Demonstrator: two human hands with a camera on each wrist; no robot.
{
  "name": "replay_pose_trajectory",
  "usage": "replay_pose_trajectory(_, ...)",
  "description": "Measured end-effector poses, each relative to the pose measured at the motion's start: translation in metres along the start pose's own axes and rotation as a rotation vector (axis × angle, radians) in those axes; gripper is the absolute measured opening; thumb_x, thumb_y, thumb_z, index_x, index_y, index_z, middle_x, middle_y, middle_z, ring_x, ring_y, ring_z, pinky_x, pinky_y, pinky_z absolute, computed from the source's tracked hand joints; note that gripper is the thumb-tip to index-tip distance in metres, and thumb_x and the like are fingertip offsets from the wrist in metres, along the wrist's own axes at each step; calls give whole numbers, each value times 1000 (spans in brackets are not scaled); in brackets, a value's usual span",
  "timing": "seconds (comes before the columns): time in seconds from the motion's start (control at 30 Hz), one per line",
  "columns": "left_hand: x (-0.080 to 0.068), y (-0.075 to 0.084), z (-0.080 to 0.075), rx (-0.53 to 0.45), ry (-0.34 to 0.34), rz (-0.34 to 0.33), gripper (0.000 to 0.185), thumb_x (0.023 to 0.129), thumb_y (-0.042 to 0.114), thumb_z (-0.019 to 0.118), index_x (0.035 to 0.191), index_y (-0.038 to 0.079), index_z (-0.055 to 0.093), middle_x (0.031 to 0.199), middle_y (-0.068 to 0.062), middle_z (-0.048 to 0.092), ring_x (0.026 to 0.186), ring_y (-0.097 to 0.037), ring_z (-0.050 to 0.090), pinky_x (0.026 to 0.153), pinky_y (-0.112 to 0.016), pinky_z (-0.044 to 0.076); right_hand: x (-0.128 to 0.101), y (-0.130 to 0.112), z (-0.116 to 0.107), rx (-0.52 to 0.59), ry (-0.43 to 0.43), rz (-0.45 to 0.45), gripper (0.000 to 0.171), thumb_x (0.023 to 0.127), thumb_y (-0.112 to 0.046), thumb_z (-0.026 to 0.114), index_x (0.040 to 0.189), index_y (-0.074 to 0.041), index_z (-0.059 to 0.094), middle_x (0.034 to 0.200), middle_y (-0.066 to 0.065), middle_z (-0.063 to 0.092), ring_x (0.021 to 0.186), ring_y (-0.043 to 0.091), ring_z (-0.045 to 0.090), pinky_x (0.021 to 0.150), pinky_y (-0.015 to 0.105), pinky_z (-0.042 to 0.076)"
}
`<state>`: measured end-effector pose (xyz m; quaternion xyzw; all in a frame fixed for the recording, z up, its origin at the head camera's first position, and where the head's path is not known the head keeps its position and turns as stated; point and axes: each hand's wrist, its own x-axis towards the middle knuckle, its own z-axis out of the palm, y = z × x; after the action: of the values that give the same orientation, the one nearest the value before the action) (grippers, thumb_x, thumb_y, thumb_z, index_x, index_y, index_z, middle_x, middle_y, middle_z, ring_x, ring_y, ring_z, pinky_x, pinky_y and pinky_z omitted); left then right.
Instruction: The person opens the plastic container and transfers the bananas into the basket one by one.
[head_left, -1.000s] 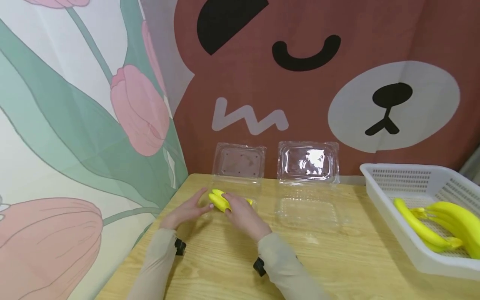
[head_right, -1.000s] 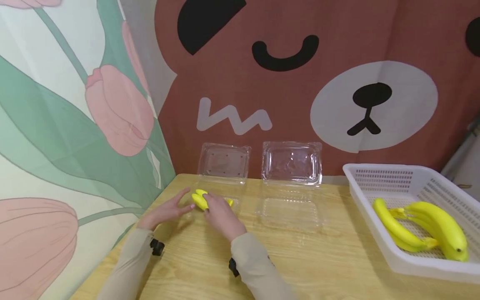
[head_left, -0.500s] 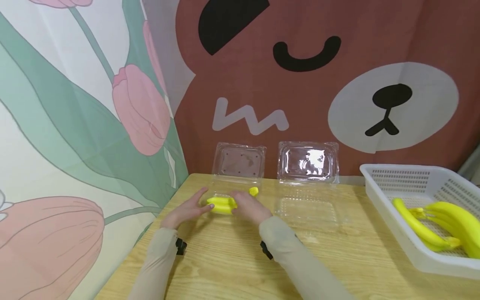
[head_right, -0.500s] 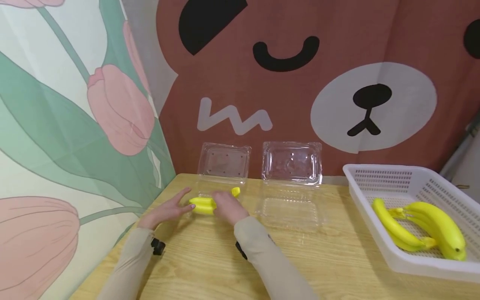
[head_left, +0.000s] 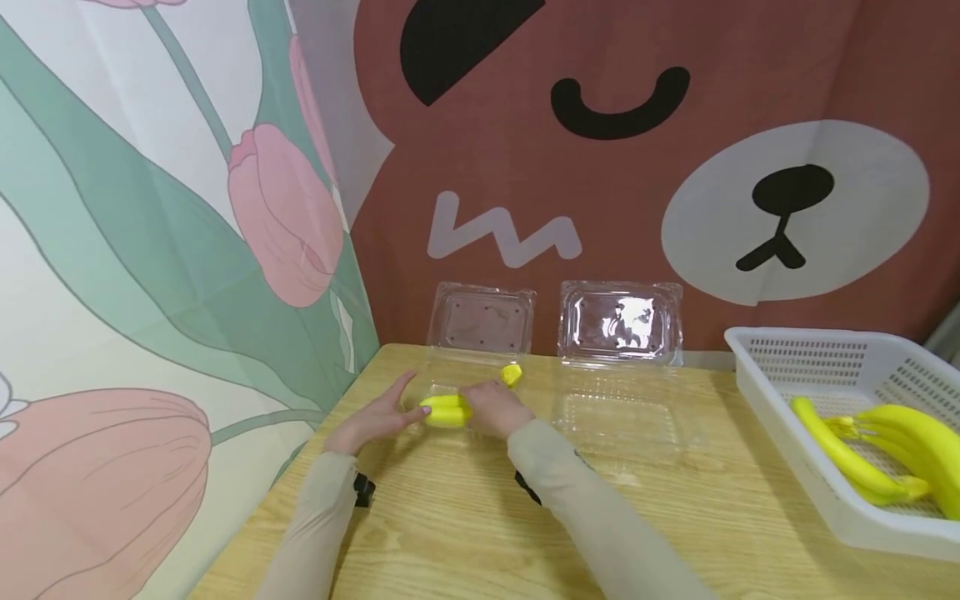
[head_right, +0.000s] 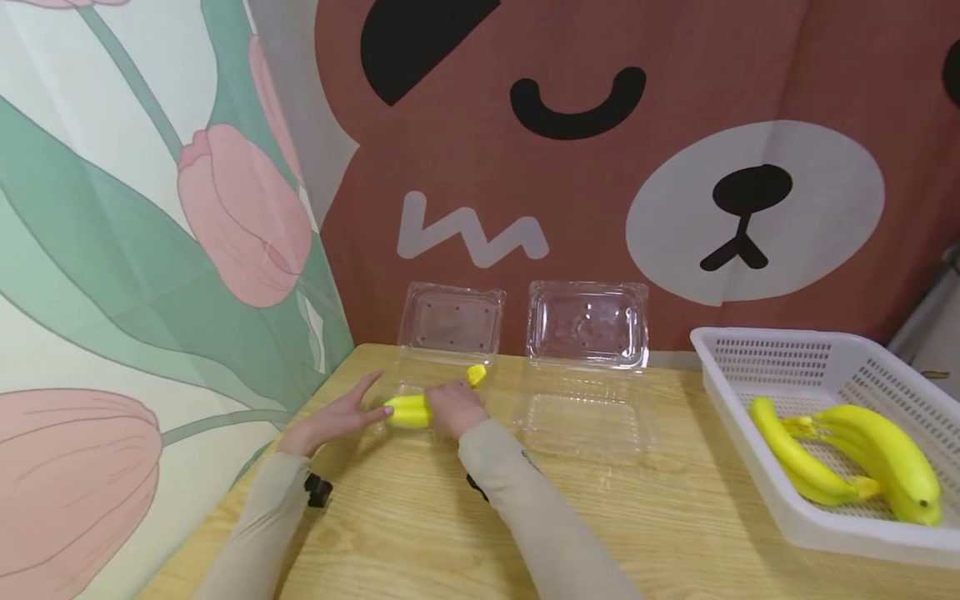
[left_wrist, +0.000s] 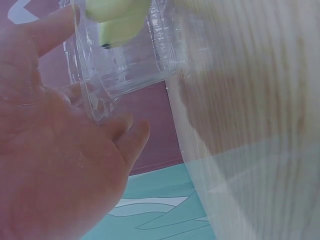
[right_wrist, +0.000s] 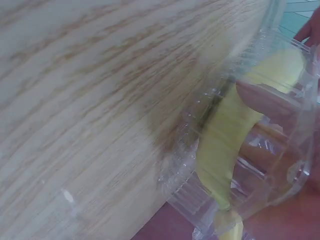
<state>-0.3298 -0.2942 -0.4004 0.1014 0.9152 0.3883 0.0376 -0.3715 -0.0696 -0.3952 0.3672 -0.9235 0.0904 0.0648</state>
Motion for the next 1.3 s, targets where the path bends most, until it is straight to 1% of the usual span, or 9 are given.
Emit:
replay_pose_trajectory(0.1, 1, 0, 1, -8, -3, 2, 85, 98, 36, 61, 159, 14, 6, 163, -18, 8, 146, -40, 14, 115, -58, 18, 2, 0, 1, -23, -48, 6, 42, 87, -19, 77, 125, -11, 64, 116, 5, 69, 109, 25, 62, 107, 45, 38)
replay_pose_trajectory(0.17, 1, -1, 2, -13, 1, 3, 85, 98, 36, 61, 159, 15, 6, 163, -18, 8, 146, -40, 15, 115, -58, 17, 2, 1, 1, -23, -70, 1, 49, 89, -20, 75, 134, -11, 59, 125, 7, 66, 115, 26, 60, 109, 45, 35)
replay_pose_trajectory(0.33, 1, 1, 3, -1, 11, 5, 84, 98, 35, 61, 159, 14, 8, 162, -19, 10, 145, -42, 16, 115, -59, 19, 0, 3, -2, 8, -85, -13, 56, 88, -21, 76, 139, -10, 54, 127, 11, 63, 120, 29, 55, 109, 47, 35)
replay_pose_trajectory(0.53, 2, 6, 3, 54, 11, 12, 82, 98, 36, 60, 158, 10, 12, 162, -19, 14, 145, -41, 17, 115, -57, 18, -1, 6, -4, 18, -94, 35, 64, 89, -26, 75, 145, -11, 48, 129, 13, 58, 122, 29, 51, 108, 44, 37)
replay_pose_trajectory(0.73, 2, 8, 2, 56, 15, 10, 81, 98, 34, 61, 158, 9, 13, 162, -19, 13, 146, -39, 16, 116, -56, 17, 2, 4, -3, -3, -76, 28, 55, 88, -25, 76, 136, -6, 57, 123, 13, 61, 113, 28, 57, 100, 40, 45)
replay_pose_trajectory(0.87, 1, 7, 1, 62, 17, 0, 79, 99, 32, 60, 158, 9, 14, 162, -19, 12, 146, -40, 16, 116, -57, 17, 3, 2, -3, -30, -69, 22, 42, 93, -26, 70, 129, -5, 62, 111, 9, 64, 102, 25, 60, 92, 39, 49)
replay_pose_trajectory(1.1, -1, 7, -1, 88, 33, 6, 78, 98, 34, 60, 157, 7, 16, 161, -20, 14, 145, -40, 17, 116, -55, 17, 5, 1, -3, -70, -31, 13, 25, 99, -28, 61, 110, -5, 65, 90, 5, 65, 89, 24, 63, 85, 43, 52)
replay_pose_trajectory(1.2, -2, 8, -1, 82, 27, 5, 78, 99, 33, 59, 157, 6, 16, 162, -20, 13, 146, -40, 15, 116, -55, 16, 5, 1, -2, -60, -12, 2, 22, 100, -27, 59, 105, -6, 63, 83, 5, 63, 84, 24, 64, 80, 43, 53)
replay_pose_trajectory(1.3, -2, 9, -1, 82, 21, 1, 78, 99, 35, 59, 158, 7, 16, 162, -20, 11, 146, -39, 13, 117, -55, 15, 5, 2, 0, -7, 8, -7, 24, 99, -27, 60, 108, -4, 61, 80, 4, 61, 78, 23, 63, 75, 41, 54)
